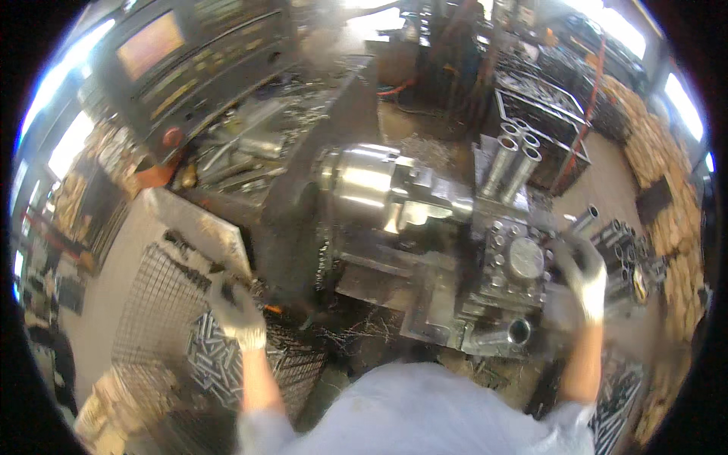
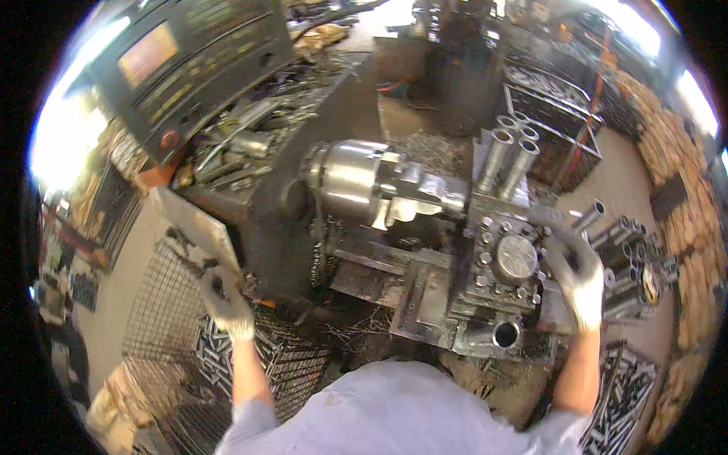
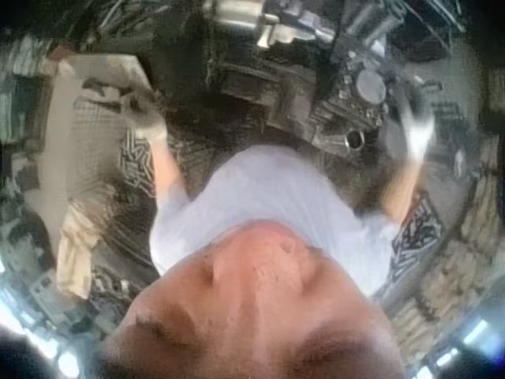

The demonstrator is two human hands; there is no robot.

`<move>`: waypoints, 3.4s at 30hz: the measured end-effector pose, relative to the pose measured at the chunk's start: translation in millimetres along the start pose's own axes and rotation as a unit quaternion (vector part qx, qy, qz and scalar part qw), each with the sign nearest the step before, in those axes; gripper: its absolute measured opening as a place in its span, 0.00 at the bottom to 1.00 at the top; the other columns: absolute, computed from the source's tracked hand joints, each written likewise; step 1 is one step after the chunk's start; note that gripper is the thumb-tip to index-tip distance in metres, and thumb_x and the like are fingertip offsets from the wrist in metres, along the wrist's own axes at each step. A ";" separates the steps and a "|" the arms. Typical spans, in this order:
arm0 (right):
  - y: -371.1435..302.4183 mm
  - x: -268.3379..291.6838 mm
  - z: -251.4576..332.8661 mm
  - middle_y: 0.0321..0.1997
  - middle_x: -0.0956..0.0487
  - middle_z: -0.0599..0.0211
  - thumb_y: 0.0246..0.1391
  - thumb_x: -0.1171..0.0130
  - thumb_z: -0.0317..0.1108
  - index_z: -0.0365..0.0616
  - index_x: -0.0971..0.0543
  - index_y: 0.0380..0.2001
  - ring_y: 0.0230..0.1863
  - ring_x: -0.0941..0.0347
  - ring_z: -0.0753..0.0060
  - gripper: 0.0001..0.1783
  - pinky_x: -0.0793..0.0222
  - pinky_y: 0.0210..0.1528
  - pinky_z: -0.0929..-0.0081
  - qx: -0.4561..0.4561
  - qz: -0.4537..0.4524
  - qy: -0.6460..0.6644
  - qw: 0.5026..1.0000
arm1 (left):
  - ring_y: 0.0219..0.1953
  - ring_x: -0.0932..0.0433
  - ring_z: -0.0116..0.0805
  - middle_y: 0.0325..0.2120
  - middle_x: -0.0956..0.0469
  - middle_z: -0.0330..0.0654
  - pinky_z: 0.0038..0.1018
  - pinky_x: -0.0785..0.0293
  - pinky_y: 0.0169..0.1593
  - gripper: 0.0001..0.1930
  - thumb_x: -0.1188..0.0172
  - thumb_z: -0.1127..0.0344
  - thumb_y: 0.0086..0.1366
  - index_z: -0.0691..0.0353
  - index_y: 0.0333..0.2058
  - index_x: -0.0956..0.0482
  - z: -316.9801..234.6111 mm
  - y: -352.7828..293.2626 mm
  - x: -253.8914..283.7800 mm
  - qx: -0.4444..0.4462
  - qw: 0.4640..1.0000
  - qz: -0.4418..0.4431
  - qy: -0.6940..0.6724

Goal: The person operates a metal turning machine, repeatedly loading cylindrical metal parts into the chuck, securing them, and removing finished parts. The person places the finished parts into a wire basket nearby.

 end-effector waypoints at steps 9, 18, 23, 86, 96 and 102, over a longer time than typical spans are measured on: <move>-148.6 17.2 -63.1 0.47 0.14 0.60 0.61 0.34 0.31 0.33 0.16 0.51 0.47 0.20 0.73 0.18 0.24 0.54 0.73 -0.078 -0.079 -0.029 0.993 | 0.44 0.13 0.61 0.47 0.15 0.61 0.51 0.19 0.49 0.41 0.48 0.54 0.74 0.54 0.79 0.56 -41.5 289.1 -139.8 0.000 0.933 0.246 0.263; -194.9 24.5 -79.3 0.42 0.11 0.59 0.54 0.32 0.28 0.35 0.16 0.52 0.42 0.17 0.74 0.21 0.21 0.51 0.73 -0.076 -0.010 -0.025 0.997 | 0.46 0.17 0.59 0.47 0.17 0.60 0.46 0.20 0.52 0.21 0.39 0.71 0.71 0.68 0.61 0.24 -139.0 128.7 -62.4 -0.190 0.980 0.044 -0.047; -179.9 -0.9 -107.8 0.43 0.13 0.64 0.48 0.28 0.29 0.36 0.19 0.56 0.43 0.19 0.76 0.29 0.22 0.51 0.74 -0.093 0.088 0.067 0.990 | 0.46 0.13 0.53 0.45 0.13 0.52 0.40 0.16 0.49 0.16 0.28 0.65 0.61 0.58 0.49 0.14 -155.2 -181.3 16.1 0.040 0.852 0.512 -0.100; -1488.8 -282.9 455.8 0.38 0.12 0.58 0.56 0.38 0.42 0.45 0.12 0.39 0.33 0.17 0.56 0.14 0.20 0.40 0.59 0.828 0.515 0.110 -0.193 | 0.37 0.20 0.41 0.42 0.18 0.46 0.42 0.20 0.38 0.20 0.38 0.56 0.71 0.60 0.55 0.23 -330.6 -744.7 671.7 0.327 0.164 -0.882 0.296; -1459.2 -163.8 454.6 0.40 0.12 0.49 0.45 0.30 0.57 0.40 0.11 0.39 0.39 0.15 0.48 0.30 0.21 0.43 0.53 0.800 0.466 0.128 -0.355 | 0.66 0.29 0.62 0.61 0.25 0.60 0.56 0.43 0.74 0.35 0.32 0.67 0.63 0.70 0.67 0.32 -309.9 -531.9 968.3 0.485 0.226 -0.323 0.781; -1462.4 -145.0 400.8 0.43 0.11 0.51 0.39 0.23 0.56 0.37 0.13 0.42 0.40 0.15 0.57 0.34 0.22 0.41 0.57 0.792 0.422 0.008 -0.441 | 0.69 0.34 0.60 0.64 0.28 0.54 0.56 0.44 0.74 0.33 0.32 0.60 0.59 0.60 0.62 0.27 -302.2 -507.2 1102.2 0.485 0.211 -0.199 0.825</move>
Point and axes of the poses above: each hand's wrist, its own y-axis towards the middle knuckle, its own x-axis out of the back of the hand, z = x × y, the point moved 2 cm from there along y, towards the middle knuckle
